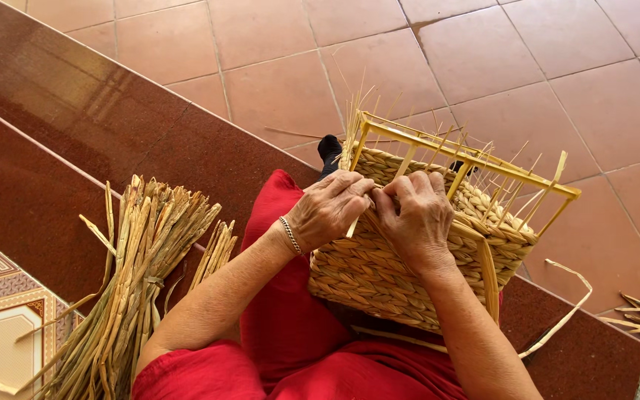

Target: The person weaves a rectangular basket by hand, interlacing dried palm fronds through a vertical frame. They repeatedly pull strands through the weave, tighten the structure, and adjust the basket's position on their lap.

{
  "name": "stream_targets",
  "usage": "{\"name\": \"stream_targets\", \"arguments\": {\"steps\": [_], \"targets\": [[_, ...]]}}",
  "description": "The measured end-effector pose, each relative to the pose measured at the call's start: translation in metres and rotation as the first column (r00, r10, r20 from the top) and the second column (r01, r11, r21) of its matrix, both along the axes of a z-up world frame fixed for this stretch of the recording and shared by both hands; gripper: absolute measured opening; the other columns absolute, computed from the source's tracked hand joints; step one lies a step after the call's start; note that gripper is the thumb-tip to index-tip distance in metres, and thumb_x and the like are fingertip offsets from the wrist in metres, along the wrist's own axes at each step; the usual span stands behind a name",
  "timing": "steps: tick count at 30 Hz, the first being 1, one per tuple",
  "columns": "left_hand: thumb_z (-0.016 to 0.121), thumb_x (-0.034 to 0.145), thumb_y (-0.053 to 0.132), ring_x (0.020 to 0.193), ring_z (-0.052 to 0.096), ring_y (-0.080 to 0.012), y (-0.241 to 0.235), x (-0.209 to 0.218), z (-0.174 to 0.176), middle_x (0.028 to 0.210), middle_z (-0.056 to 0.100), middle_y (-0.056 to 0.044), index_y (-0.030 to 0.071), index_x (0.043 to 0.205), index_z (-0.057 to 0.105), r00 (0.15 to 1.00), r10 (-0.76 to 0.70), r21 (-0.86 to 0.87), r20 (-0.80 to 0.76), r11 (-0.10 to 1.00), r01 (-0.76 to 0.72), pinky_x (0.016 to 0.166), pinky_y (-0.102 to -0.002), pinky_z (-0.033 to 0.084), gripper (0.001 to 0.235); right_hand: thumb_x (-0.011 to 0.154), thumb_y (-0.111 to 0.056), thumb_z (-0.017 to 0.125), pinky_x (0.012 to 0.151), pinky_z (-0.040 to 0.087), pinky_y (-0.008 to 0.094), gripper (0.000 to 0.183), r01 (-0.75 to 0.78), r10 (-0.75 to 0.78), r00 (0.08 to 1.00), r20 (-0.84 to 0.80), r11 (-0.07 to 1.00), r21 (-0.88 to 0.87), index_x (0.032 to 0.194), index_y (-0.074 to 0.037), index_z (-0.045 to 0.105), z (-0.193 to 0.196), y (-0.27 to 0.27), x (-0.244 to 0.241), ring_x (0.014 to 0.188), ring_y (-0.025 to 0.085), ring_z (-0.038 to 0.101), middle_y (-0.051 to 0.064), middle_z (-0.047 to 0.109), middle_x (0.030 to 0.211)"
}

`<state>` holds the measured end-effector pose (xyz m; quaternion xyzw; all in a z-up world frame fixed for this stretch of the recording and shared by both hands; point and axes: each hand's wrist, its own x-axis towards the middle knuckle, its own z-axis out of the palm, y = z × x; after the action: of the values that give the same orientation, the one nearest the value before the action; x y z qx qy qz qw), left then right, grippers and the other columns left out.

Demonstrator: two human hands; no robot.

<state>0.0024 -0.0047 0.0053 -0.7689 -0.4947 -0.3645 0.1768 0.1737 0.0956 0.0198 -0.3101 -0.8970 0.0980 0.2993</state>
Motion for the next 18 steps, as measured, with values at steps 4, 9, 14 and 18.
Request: {"name": "stream_targets", "arguments": {"steps": [4, 9, 14, 18], "targets": [[0.065, 0.096, 0.002, 0.087, 0.066, -0.0259, 0.029, 0.000, -0.007, 0.086, 0.065, -0.008, 0.008, 0.100, 0.058, 0.979, 0.120, -0.196, 0.162, 0.977, -0.087, 0.084, -0.041, 0.054, 0.010, 0.090, -0.026, 0.081, 0.074, 0.049, 0.042, 0.020, -0.038, 0.038, 0.999, -0.031, 0.999, 0.009, 0.088, -0.011, 0.068, -0.006, 0.001, 0.001, 0.089, 0.025, 0.057, 0.006, 0.062, 0.089], [0.067, 0.089, 0.005, 0.071, 0.064, -0.0300, 0.063, 0.002, -0.013, 0.074, 0.065, -0.011, -0.002, 0.120, 0.056, 0.939, 0.238, -0.358, 0.250, 0.923, -0.138, 0.071, -0.045, 0.050, 0.034, 0.089, -0.020, 0.079, 0.080, 0.047, 0.046, 0.019, -0.024, 0.097, 0.976, -0.194, 0.937, 0.349, 0.099, -0.011, 0.066, -0.009, -0.013, 0.028, 0.095, 0.028, 0.057, 0.008, 0.063, 0.098], [0.067, 0.093, 0.007, 0.075, 0.070, -0.0273, 0.080, 0.013, -0.014, 0.083, 0.069, -0.016, -0.003, 0.118, 0.062, 0.951, 0.293, -0.468, -0.096, 0.830, -0.303, 0.064, -0.039, 0.056, 0.028, 0.087, -0.032, 0.079, 0.073, 0.049, 0.044, 0.029, -0.117, 0.114, 0.993, 0.024, 0.970, 0.214, 0.098, -0.008, 0.067, -0.019, -0.022, 0.043, 0.085, 0.027, 0.059, 0.008, 0.062, 0.089], [0.066, 0.081, 0.006, 0.086, 0.071, -0.0310, 0.098, 0.011, -0.008, 0.087, 0.072, -0.014, 0.010, 0.086, 0.073, 0.964, 0.213, -0.709, -0.160, 0.654, -0.262, 0.077, -0.043, 0.058, 0.009, 0.100, -0.019, 0.072, 0.072, 0.056, 0.038, 0.014, -0.168, 0.159, 0.985, -0.060, 0.968, -0.186, 0.105, -0.006, 0.068, -0.003, -0.008, 0.051, 0.079, 0.023, 0.068, 0.010, 0.070, 0.090]]}}
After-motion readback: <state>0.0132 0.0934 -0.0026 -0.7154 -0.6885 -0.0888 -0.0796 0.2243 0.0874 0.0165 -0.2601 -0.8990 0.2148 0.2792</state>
